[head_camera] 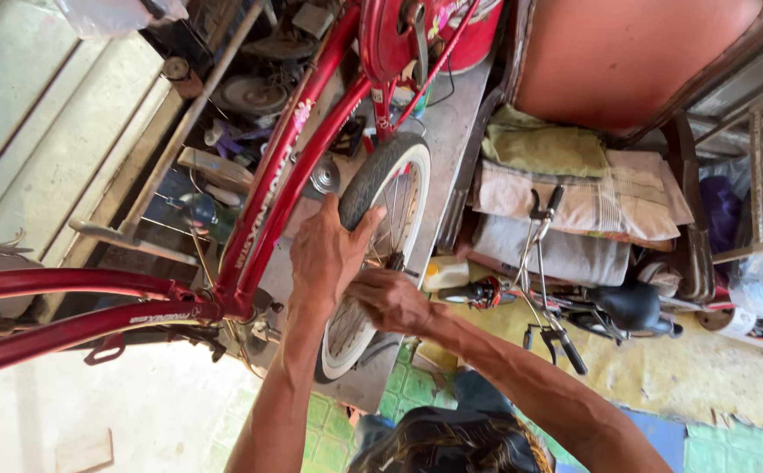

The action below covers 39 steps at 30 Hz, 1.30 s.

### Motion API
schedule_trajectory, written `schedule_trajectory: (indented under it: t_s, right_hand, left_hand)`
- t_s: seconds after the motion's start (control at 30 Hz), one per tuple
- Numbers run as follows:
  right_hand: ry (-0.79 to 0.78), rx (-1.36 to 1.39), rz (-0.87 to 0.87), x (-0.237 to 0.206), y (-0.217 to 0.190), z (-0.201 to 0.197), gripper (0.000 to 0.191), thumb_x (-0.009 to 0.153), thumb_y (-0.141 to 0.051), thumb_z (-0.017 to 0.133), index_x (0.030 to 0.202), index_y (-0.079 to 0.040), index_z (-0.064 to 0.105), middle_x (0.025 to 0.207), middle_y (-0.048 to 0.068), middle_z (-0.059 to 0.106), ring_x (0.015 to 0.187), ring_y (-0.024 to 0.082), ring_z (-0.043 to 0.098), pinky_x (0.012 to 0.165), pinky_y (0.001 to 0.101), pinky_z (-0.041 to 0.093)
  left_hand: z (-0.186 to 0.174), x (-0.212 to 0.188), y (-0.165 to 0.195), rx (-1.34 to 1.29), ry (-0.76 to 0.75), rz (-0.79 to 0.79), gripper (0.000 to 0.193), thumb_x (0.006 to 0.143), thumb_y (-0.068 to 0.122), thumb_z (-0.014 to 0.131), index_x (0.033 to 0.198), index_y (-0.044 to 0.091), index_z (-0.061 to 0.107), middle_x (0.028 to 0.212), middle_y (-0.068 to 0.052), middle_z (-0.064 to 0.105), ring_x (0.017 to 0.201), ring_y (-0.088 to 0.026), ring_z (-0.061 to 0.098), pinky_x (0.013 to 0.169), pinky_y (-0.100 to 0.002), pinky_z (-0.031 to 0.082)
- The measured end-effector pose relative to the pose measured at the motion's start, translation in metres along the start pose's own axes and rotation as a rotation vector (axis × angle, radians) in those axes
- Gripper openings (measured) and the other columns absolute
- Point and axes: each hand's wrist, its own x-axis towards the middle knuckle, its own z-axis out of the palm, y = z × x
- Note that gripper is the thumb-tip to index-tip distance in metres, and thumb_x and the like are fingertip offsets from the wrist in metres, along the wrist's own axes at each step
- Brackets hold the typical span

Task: The person holds the front wheel of a red bicycle steady with one hand while working at the hub and spokes with the other hand, turning components at the hub and checking the wheel by hand. The person continues working around the hub and spokes throughout the episode.

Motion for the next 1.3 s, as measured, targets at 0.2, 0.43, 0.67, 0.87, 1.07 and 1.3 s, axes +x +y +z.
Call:
schedule_trajectory:
  t_s: [0.2,0.43,0.67,0.87,1.07,1.3]
  right_hand:
    - [0.074,0.063,-0.045,0.004,-0.004,-0.003,0.027,0.073,0.009,0.065,0.098,0.001,0.069,0.090,0.015,0.068,0.082,0.033,0.069,0.071,0.0438,0.058]
    - [0.040,0.057,-0.055,0.006,-0.012,-0.004,0.021,0.072,0.009,0.066,0.091,0.001,0.066,0.082,0.014,0.062,0.077,0.034,0.066,0.069,0.0466,0.055]
    - [0.117,0.046,-0.119,0.005,-0.004,0.000,0.030,0.073,0.010,0.062,0.100,0.000,0.069,0.098,0.014,0.072,0.089,0.031,0.072,0.076,0.0411,0.062]
    - [0.090,-0.027,-0.059,0.004,-0.002,0.000,0.034,0.073,0.014,0.063,0.102,0.001,0.073,0.093,0.014,0.072,0.077,0.029,0.070,0.065,0.0391,0.059]
    - [0.042,-0.036,-0.087,0.006,-0.005,-0.012,0.023,0.070,0.006,0.069,0.092,-0.001,0.069,0.085,0.014,0.066,0.081,0.035,0.068,0.072,0.0459,0.056]
    - [0.103,-0.026,0.037,0.005,-0.019,-0.013,0.027,0.073,0.007,0.071,0.099,-0.002,0.073,0.097,0.012,0.071,0.085,0.033,0.071,0.071,0.0415,0.059]
  left_hand:
    - [0.001,0.002,-0.001,0.001,0.016,0.015,0.079,0.089,0.068,0.062,0.121,-0.004,0.060,0.096,-0.031,0.071,0.096,-0.048,0.069,0.084,-0.055,0.053]
    - [-0.001,0.001,0.001,0.003,-0.044,-0.041,0.079,0.089,0.069,0.060,0.122,-0.003,0.061,0.099,-0.030,0.072,0.102,-0.046,0.069,0.089,-0.054,0.053]
    - [-0.006,0.000,0.005,-0.028,0.042,0.021,0.081,0.088,0.067,0.063,0.123,-0.005,0.058,0.096,-0.031,0.071,0.097,-0.048,0.069,0.085,-0.055,0.053]
    - [-0.001,0.001,0.005,0.004,-0.015,0.001,0.081,0.090,0.067,0.061,0.127,-0.005,0.058,0.097,-0.031,0.071,0.097,-0.047,0.070,0.086,-0.054,0.053]
    - [0.000,-0.002,0.010,-0.008,-0.018,0.020,0.076,0.090,0.065,0.062,0.124,-0.003,0.059,0.093,-0.029,0.072,0.095,-0.046,0.070,0.081,-0.054,0.054]
    - [-0.002,0.001,0.013,0.003,-0.055,-0.030,0.076,0.089,0.067,0.062,0.120,-0.002,0.060,0.092,-0.029,0.072,0.095,-0.047,0.070,0.081,-0.055,0.054]
